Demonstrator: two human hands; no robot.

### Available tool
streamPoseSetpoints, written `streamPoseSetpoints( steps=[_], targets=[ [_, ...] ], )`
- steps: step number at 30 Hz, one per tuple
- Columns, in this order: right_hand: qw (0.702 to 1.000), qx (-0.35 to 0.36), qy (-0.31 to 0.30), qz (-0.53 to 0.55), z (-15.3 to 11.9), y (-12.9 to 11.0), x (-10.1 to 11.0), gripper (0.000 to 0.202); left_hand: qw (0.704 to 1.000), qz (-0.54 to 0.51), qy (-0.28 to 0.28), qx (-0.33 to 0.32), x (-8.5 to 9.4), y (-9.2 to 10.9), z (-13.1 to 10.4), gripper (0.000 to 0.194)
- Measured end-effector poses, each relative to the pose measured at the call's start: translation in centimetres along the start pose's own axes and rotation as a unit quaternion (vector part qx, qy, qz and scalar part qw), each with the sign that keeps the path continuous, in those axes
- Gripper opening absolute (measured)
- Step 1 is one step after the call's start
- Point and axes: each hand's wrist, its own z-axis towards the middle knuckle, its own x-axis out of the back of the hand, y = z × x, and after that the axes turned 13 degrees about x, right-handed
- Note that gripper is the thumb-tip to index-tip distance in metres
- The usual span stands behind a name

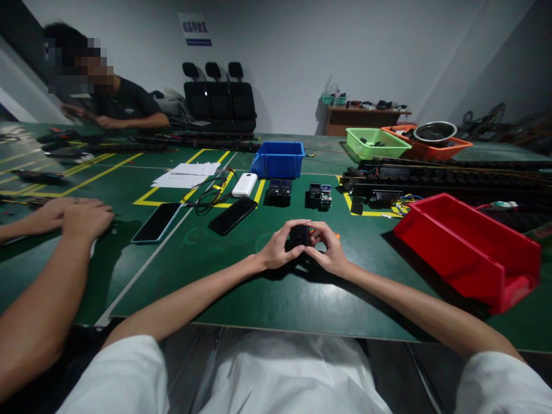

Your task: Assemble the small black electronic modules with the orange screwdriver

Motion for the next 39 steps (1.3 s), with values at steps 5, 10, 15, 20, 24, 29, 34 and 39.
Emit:
streamPoseSetpoints(
  steps=[5, 10, 15, 20, 24, 29, 34, 39],
  targets=[
    [1.0, -0.007, -0.004, 0.013, -0.1, 0.3, 0.0, 0.046, 1.0, -0.008, 0.024, 0.016, -0.4, 0.1, -0.3, 0.054],
    [1.0, -0.01, -0.003, 0.017, -0.1, 0.5, 0.1, 0.044, 0.999, -0.013, 0.031, 0.017, -0.3, 0.6, -0.3, 0.052],
    [1.0, -0.004, -0.001, 0.027, -0.1, 0.7, 0.0, 0.046, 0.999, -0.017, 0.03, 0.014, -0.4, 0.4, -0.2, 0.054],
    [0.999, -0.022, 0.001, 0.033, 0.1, 0.6, -0.1, 0.049, 0.998, -0.021, 0.043, 0.042, -0.5, -0.1, -0.2, 0.056],
    [0.998, -0.059, -0.019, 0.021, 0.3, 0.6, -0.1, 0.05, 0.994, -0.028, 0.047, 0.089, -0.4, -0.4, 0.0, 0.058],
    [0.996, -0.079, -0.034, -0.005, 0.3, 0.9, -0.1, 0.051, 0.992, -0.052, 0.047, 0.105, -0.3, -0.9, 0.2, 0.063],
    [0.996, -0.071, -0.046, 0.0, 0.4, 0.8, -0.1, 0.054, 0.991, -0.059, 0.04, 0.111, -0.3, -1.1, 0.2, 0.065],
    [0.996, -0.065, -0.063, 0.007, 0.6, 0.7, 0.1, 0.059, 0.99, -0.067, 0.056, 0.108, -0.4, -1.3, 0.3, 0.067]
  ],
)
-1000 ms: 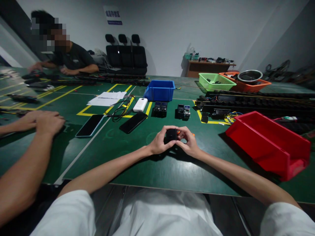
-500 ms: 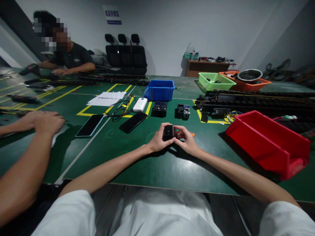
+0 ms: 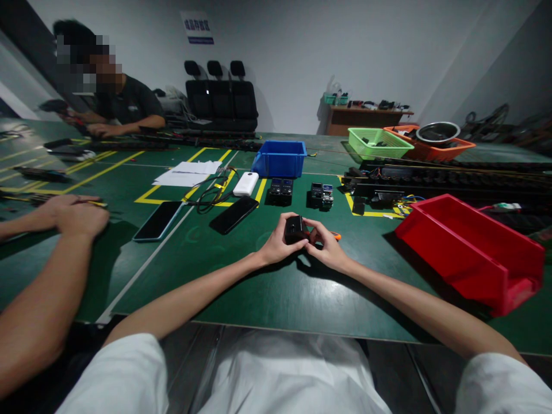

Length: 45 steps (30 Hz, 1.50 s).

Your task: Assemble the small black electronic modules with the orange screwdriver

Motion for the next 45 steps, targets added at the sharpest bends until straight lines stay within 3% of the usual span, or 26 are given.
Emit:
streamPoseSetpoints(
  steps=[10, 16, 21, 26, 31, 35, 45],
  targets=[
    [0.997, -0.071, 0.007, 0.004, 0.0, 0.8, 0.0, 0.053, 0.995, -0.084, 0.04, 0.02, 0.6, -0.9, 1.2, 0.064],
    [0.982, -0.118, 0.025, 0.147, 0.3, 0.6, 0.0, 0.05, 0.979, -0.169, 0.089, 0.072, 0.4, -0.6, 1.3, 0.066],
    [0.975, -0.093, 0.058, 0.195, 0.3, 1.2, -0.1, 0.052, 0.971, -0.216, 0.074, 0.075, 0.3, -0.9, 1.7, 0.062],
    [0.981, -0.081, 0.097, 0.15, 0.0, 0.9, -0.2, 0.055, 0.979, -0.162, 0.091, 0.084, 1.0, -1.2, 2.2, 0.064],
    [0.985, -0.059, 0.144, 0.075, -0.1, 0.5, 0.1, 0.056, 0.995, -0.07, 0.044, 0.051, 1.8, -0.8, 2.0, 0.06],
    [0.981, -0.044, 0.17, 0.085, 0.0, 0.3, 0.2, 0.049, 0.999, 0.018, 0.027, 0.014, 2.0, -0.4, 1.5, 0.059],
    [0.986, -0.046, 0.129, 0.098, 0.2, -0.4, 0.3, 0.052, 0.995, 0.087, -0.001, -0.045, 2.1, 0.3, 1.2, 0.052]
  ],
)
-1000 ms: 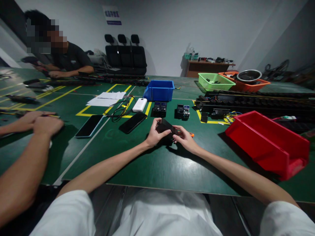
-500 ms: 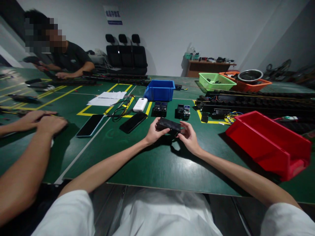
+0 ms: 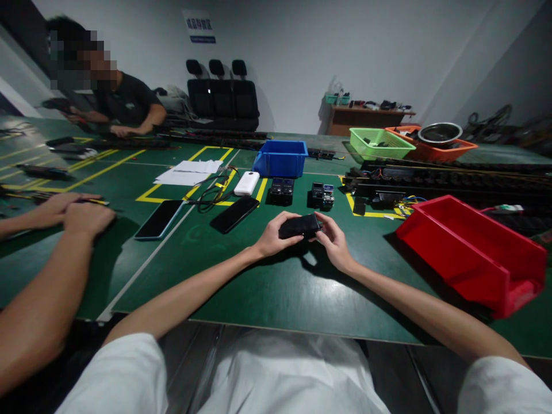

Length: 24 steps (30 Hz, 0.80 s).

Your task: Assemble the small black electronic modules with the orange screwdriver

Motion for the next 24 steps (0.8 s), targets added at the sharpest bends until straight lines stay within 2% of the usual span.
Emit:
streamPoseSetpoints(
  steps=[11, 20, 24],
  targets=[
    [1.0, -0.013, 0.004, -0.023, 0.0, -0.23, -0.02, 0.049, 1.0, -0.017, -0.01, 0.02, -0.11, -0.63, 0.19, 0.053],
    [0.998, 0.003, 0.007, -0.06, 0.04, -0.35, 0.02, 0.046, 0.999, -0.022, -0.017, 0.04, -0.17, -0.92, 0.12, 0.054],
    [0.997, 0.005, 0.029, -0.067, -0.03, -0.14, 0.05, 0.049, 0.998, 0.0, -0.034, 0.054, -0.35, -0.78, 0.13, 0.056]
  ],
)
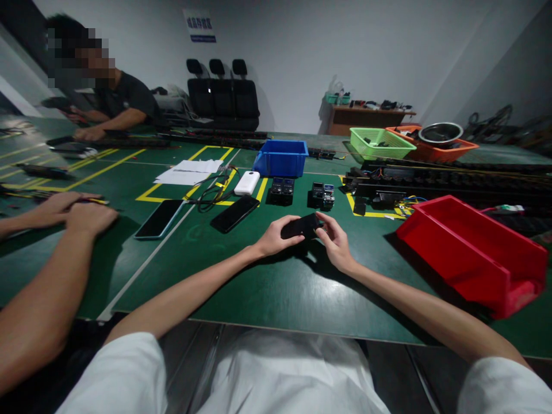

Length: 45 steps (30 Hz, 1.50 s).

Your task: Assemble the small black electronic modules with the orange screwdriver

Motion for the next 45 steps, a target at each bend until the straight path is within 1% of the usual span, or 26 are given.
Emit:
streamPoseSetpoints(
  steps=[4, 9, 16, 25, 31, 38, 45],
  targets=[
    [0.999, 0.019, 0.009, 0.026, -0.1, 0.1, -0.1, 0.052, 0.999, 0.013, -0.04, -0.005, -0.1, 0.3, -0.1, 0.055],
    [0.998, 0.033, -0.011, 0.057, -0.4, -0.1, -0.1, 0.055, 0.999, -0.014, -0.045, -0.014, -0.1, 0.1, -0.2, 0.055],
    [0.996, -0.006, -0.034, 0.082, -0.4, -0.2, -0.2, 0.052, 0.997, -0.053, -0.059, -0.022, -0.1, -0.2, -0.1, 0.054],
    [0.998, 0.002, -0.05, 0.043, -0.8, 0.0, 0.0, 0.052, 0.995, -0.054, -0.085, -0.028, -0.3, -0.2, -0.3, 0.064],
    [0.996, 0.041, -0.07, 0.038, -0.9, 0.2, 0.1, 0.059, 0.993, -0.075, -0.089, -0.038, -0.5, -0.5, -0.3, 0.065],
    [0.993, 0.066, -0.089, 0.035, -1.1, 0.4, 0.2, 0.06, 0.989, -0.094, -0.103, -0.055, -0.6, -0.8, -0.3, 0.067],
    [0.992, 0.082, -0.095, -0.016, -1.1, 0.3, 0.2, 0.056, 0.991, -0.064, -0.101, -0.065, -0.5, -0.8, -0.4, 0.066]
  ],
)
